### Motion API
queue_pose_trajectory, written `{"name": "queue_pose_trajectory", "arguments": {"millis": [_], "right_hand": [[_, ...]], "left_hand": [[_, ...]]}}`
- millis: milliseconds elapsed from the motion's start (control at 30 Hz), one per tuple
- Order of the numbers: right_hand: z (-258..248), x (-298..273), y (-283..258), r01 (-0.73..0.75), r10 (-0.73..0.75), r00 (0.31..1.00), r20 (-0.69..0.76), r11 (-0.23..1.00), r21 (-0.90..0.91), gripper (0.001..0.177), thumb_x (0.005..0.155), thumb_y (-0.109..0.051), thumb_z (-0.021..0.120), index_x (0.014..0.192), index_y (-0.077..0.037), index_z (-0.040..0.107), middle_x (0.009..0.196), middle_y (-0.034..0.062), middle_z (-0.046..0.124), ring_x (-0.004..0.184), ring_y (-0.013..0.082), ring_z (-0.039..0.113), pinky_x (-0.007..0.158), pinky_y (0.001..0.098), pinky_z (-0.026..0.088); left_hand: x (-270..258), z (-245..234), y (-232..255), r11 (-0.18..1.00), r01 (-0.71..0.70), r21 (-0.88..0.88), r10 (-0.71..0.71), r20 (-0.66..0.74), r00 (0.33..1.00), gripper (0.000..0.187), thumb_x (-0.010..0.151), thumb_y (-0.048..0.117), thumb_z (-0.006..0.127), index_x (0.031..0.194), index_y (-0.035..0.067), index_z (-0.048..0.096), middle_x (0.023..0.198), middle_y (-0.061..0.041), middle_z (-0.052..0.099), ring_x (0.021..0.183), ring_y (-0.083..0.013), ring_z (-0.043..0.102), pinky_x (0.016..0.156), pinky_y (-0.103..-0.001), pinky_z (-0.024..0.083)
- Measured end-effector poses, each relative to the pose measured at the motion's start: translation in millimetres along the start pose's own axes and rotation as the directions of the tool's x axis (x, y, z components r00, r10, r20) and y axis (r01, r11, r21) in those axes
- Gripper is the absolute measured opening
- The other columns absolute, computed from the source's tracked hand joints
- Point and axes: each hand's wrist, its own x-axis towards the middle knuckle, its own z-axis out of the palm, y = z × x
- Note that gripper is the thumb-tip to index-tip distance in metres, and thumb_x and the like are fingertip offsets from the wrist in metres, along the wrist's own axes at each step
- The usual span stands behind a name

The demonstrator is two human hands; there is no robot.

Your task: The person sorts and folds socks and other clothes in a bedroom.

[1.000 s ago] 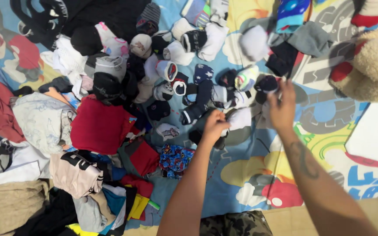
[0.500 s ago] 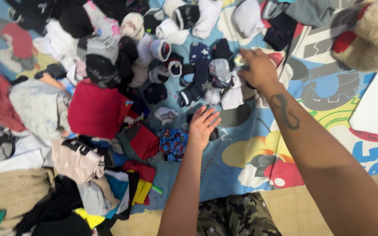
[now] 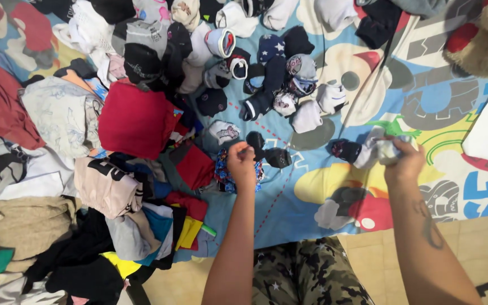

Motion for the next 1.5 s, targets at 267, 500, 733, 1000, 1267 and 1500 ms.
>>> {"name": "queue_pose_trajectory", "arguments": {"millis": [267,500,733,1000,1267,1500], "right_hand": [[4,-25,23,0.062,-0.05,0.996,0.075,0.984,-0.167,0.046,0.1,0.005,0.065,0.145,-0.005,0.057,0.119,0.0135,0.068,0.104,0.0256,0.07,0.094,0.0388,0.06],[103,-84,47,-0.342,0.382,0.902,0.204,0.917,-0.206,0.043,0.103,-0.047,0.052,0.135,-0.019,0.054,0.112,0.007,0.068,0.1,0.0242,0.068,0.084,0.0486,0.057],[127,-99,62,-0.523,0.551,0.695,0.462,0.828,-0.2,0.04,0.098,-0.037,0.062,0.13,-0.012,0.061,0.116,0.0136,0.073,0.097,0.025,0.069,0.085,0.0397,0.057],[121,-94,61,-0.474,0.577,0.795,0.188,0.783,-0.403,0.036,0.083,-0.006,0.073,0.119,-0.007,0.064,0.101,0.0076,0.07,0.087,0.0228,0.07,0.074,0.0416,0.059],[129,-89,66,-0.245,0.449,0.857,0.251,0.785,-0.569,0.061,0.077,0.001,0.075,0.136,-0.007,0.061,0.11,0.008,0.073,0.1,0.0183,0.068,0.09,0.032,0.052],[133,-92,67,-0.343,0.48,0.848,0.223,0.819,-0.459,0.062,0.081,-0.002,0.073,0.141,-0.007,0.056,0.115,0.012,0.071,0.104,0.025,0.067,0.091,0.0395,0.054]], "left_hand": [[21,19,51,0.627,-0.588,0.511,0.575,0.205,0.792,0.03,0.085,0.016,0.082,0.113,0.013,0.073,0.143,-0.019,0.059,0.133,-0.0375,0.054,0.111,-0.046,0.044],[3,57,96,0.578,-0.671,0.465,0.518,0.427,0.741,0.057,0.078,0.026,0.082,0.126,0.001,0.065,0.141,-0.022,0.057,0.142,-0.0401,0.045,0.119,-0.053,0.033],[-109,38,98,0.496,-0.849,0.18,0.454,0.78,0.431,0.023,0.081,0.015,0.072,0.102,0.006,0.069,0.124,-0.014,0.068,0.139,-0.0324,0.057,0.124,-0.054,0.037],[-16,19,91,0.766,-0.572,0.294,0.358,0.544,0.759,0.008,0.092,0.012,0.071,0.099,0.009,0.069,0.104,-0.007,0.072,0.1,-0.0294,0.07,0.092,-0.04,0.055],[122,32,154,0.523,-0.703,0.483,0.65,0.308,0.695,0.046,0.087,0.009,0.073,0.132,0.006,0.061,0.153,-0.023,0.043,0.144,-0.0442,0.043,0.118,-0.049,0.04],[152,70,175,0.436,-0.723,0.536,0.489,0.533,0.69,0.075,0.069,0.022,0.09,0.135,0.007,0.058,0.154,-0.025,0.038,0.142,-0.0447,0.035,0.114,-0.048,0.035]]}}
